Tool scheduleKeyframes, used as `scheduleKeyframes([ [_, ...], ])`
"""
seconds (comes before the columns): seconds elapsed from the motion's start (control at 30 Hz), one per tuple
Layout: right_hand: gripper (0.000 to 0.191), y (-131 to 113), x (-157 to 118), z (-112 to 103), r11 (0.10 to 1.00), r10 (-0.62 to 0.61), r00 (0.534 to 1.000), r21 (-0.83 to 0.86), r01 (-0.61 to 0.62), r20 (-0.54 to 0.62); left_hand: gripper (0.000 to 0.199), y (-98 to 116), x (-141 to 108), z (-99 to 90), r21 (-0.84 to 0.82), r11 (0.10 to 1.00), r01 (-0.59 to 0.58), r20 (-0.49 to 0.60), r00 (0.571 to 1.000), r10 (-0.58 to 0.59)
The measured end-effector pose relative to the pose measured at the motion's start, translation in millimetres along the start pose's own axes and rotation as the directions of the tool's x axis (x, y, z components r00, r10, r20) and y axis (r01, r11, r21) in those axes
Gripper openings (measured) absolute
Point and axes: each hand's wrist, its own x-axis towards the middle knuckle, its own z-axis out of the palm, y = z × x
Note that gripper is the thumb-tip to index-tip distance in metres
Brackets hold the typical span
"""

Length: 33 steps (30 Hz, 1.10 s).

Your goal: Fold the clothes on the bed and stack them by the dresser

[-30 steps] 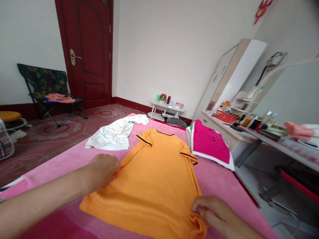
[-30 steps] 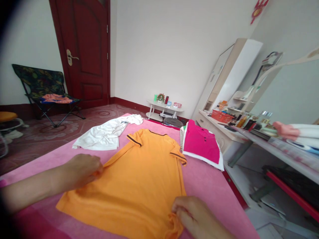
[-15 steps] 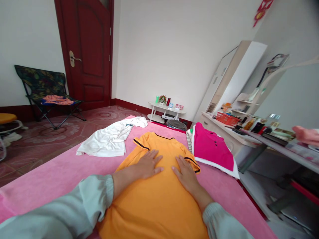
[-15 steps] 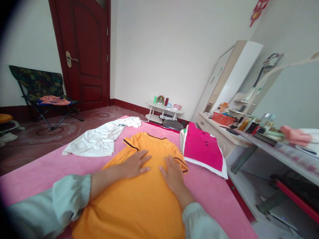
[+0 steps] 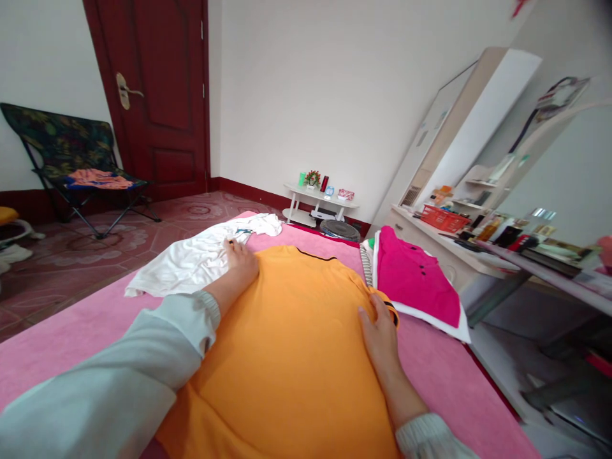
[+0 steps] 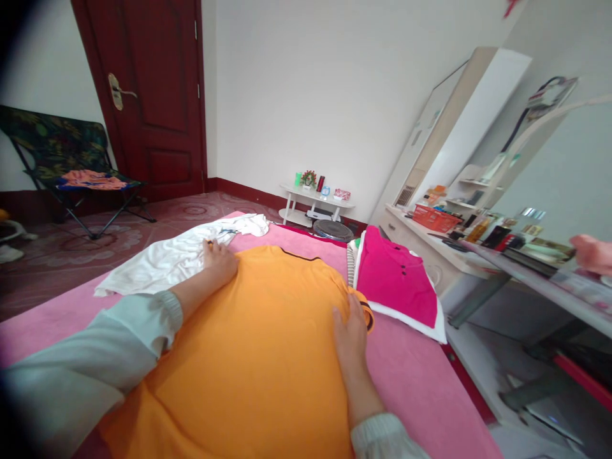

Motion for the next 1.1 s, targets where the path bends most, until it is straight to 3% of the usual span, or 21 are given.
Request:
scheduleKeyframes([
  [0.07, 0.056, -0.1, -0.2, -0.9, 1.000, -0.009, 1.000, -0.019, 0.008, -0.008, 0.044, 18.0, -6.4, -2.8, 0.022, 0.997, -0.068, -0.093, 0.993, 0.070],
  [0.13, 0.053, -0.8, -2.1, 0.1, 0.998, -0.040, 0.999, -0.049, 0.040, 0.008, 0.046, 34.7, -16.0, -1.1, -0.021, 0.973, -0.229, -0.141, 0.964, 0.224],
  [0.23, 0.049, -4.2, -7.0, 4.4, 0.984, -0.111, 0.985, -0.124, 0.128, 0.135, 0.044, 47.3, -26.9, 8.9, -0.201, 0.911, -0.361, -0.050, 0.932, 0.359],
  [0.37, 0.047, -6.8, -1.8, 10.9, 0.909, -0.182, 0.930, -0.305, 0.283, 0.320, 0.053, 42.0, -23.5, 22.5, -0.312, 0.898, -0.309, 0.001, 0.946, 0.325],
  [0.53, 0.051, -8.5, 41.8, 20.7, 0.758, -0.128, 0.896, -0.540, 0.365, 0.426, 0.056, 36.8, -12.5, 29.1, -0.323, 0.907, -0.270, 0.010, 0.957, 0.289],
  [0.6, 0.048, -15.1, 59.4, 29.0, 0.694, -0.064, 0.897, -0.626, 0.354, 0.437, 0.056, 37.5, -11.8, 29.9, -0.332, 0.906, -0.263, 0.020, 0.958, 0.286],
  [0.77, 0.047, -33.0, 84.1, 53.0, 0.538, 0.070, 0.937, -0.804, 0.252, 0.341, 0.057, 38.2, -14.3, 28.4, -0.353, 0.904, -0.243, 0.020, 0.963, 0.267],
  [0.87, 0.034, -36.2, 101.9, 60.0, 0.476, 0.102, 0.904, -0.819, 0.322, 0.415, 0.060, 38.8, -15.8, 25.8, -0.338, 0.917, -0.213, 0.028, 0.971, 0.236],
  [0.97, 0.031, -42.8, 122.5, 66.3, 0.400, 0.179, 0.895, -0.861, 0.313, 0.409, 0.062, 40.0, -16.6, 23.9, -0.320, 0.928, -0.189, 0.053, 0.975, 0.217],
  [1.03, 0.032, -49.3, 129.7, 72.7, 0.414, 0.145, 0.907, -0.856, 0.308, 0.396, 0.062, 40.4, -16.8, 23.4, -0.319, 0.929, -0.187, 0.061, 0.974, 0.217],
  [1.1, 0.036, -52.1, 129.2, 80.0, 0.485, 0.037, 0.906, -0.800, 0.353, 0.422, 0.063, 40.4, -16.9, 23.0, -0.324, 0.927, -0.189, 0.057, 0.974, 0.219],
])
